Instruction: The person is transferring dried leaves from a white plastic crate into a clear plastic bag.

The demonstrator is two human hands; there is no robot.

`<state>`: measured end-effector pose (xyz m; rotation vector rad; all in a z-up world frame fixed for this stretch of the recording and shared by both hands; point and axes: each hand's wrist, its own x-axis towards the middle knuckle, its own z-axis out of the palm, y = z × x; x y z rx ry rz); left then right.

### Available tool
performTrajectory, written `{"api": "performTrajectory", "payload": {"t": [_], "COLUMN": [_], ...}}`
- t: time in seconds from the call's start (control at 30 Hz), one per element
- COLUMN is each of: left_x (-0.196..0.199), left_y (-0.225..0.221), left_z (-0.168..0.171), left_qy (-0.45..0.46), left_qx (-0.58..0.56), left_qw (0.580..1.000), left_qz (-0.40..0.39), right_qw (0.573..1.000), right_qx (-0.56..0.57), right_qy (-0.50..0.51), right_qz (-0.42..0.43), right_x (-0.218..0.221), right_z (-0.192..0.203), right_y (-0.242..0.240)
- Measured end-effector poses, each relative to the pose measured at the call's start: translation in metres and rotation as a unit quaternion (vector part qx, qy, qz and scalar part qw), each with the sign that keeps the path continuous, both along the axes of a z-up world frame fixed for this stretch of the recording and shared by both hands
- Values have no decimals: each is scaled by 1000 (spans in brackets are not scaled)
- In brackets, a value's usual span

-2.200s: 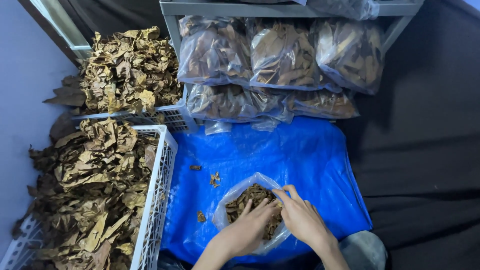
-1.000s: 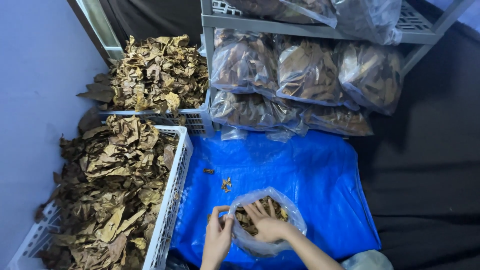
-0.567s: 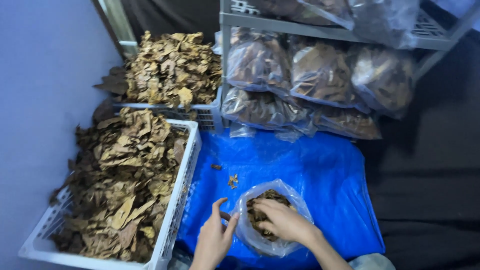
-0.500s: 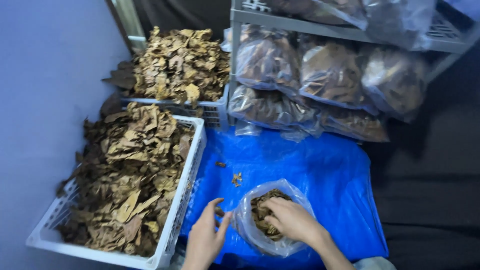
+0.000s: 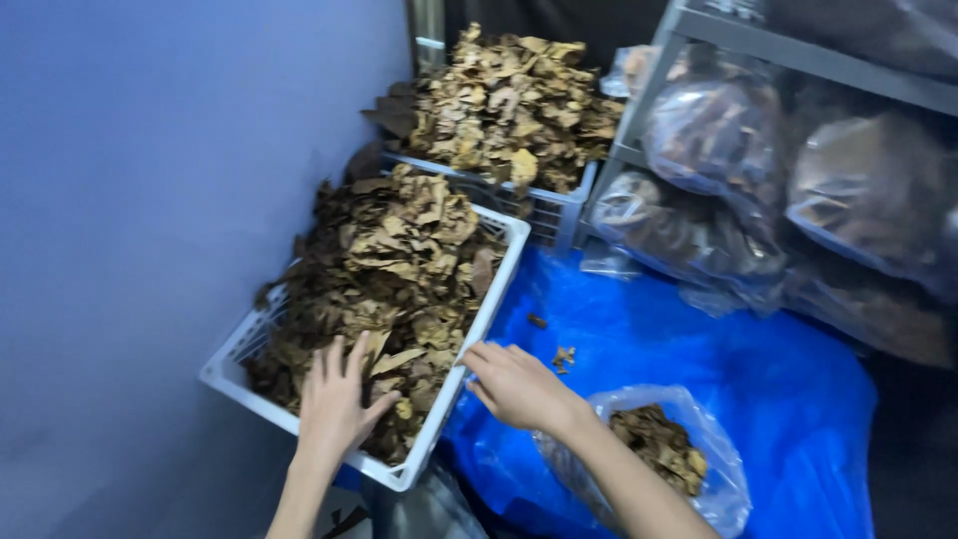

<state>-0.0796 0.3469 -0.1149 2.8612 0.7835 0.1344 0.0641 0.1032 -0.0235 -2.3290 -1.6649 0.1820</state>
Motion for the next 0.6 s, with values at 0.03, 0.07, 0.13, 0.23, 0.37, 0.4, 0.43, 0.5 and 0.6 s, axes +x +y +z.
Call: {"api": "performTrajectory", "payload": {"t": [0.03, 0.07, 0.13, 0.23, 0.37, 0.4, 0.43, 0.5, 0.6], "left_x": [2, 4, 12, 17, 15, 14, 14, 13, 11], "left_y": [0, 1, 5, 5, 0, -1, 0, -2, 0], "left_z": [2, 4, 7, 12, 31, 33, 34, 35, 20], "left_qy": [2, 61, 118, 187, 161, 148, 148, 93, 49], "left_qx": [0, 4, 8, -48, -76, -82, -83, -92, -89], "left_qw": [1000, 998, 993, 976, 971, 969, 969, 975, 980], "left_qz": [8, -15, -32, -101, -160, -180, -177, -177, -171], "right_qw": [1000, 999, 996, 996, 986, 977, 977, 984, 990], "right_qx": [0, 37, 75, 66, 137, 167, 167, 142, 75], "right_qy": [2, -3, -7, -55, -37, -58, -56, -108, -107], "right_qz": [8, 21, 41, 28, -87, -120, -117, -20, 56], "right_x": [8, 17, 33, 42, 43, 44, 46, 47, 51], "right_z": [-14, -27, -54, -82, -78, -78, -77, -78, -67], "right_y": [16, 32, 62, 92, 121, 126, 129, 129, 132]}}
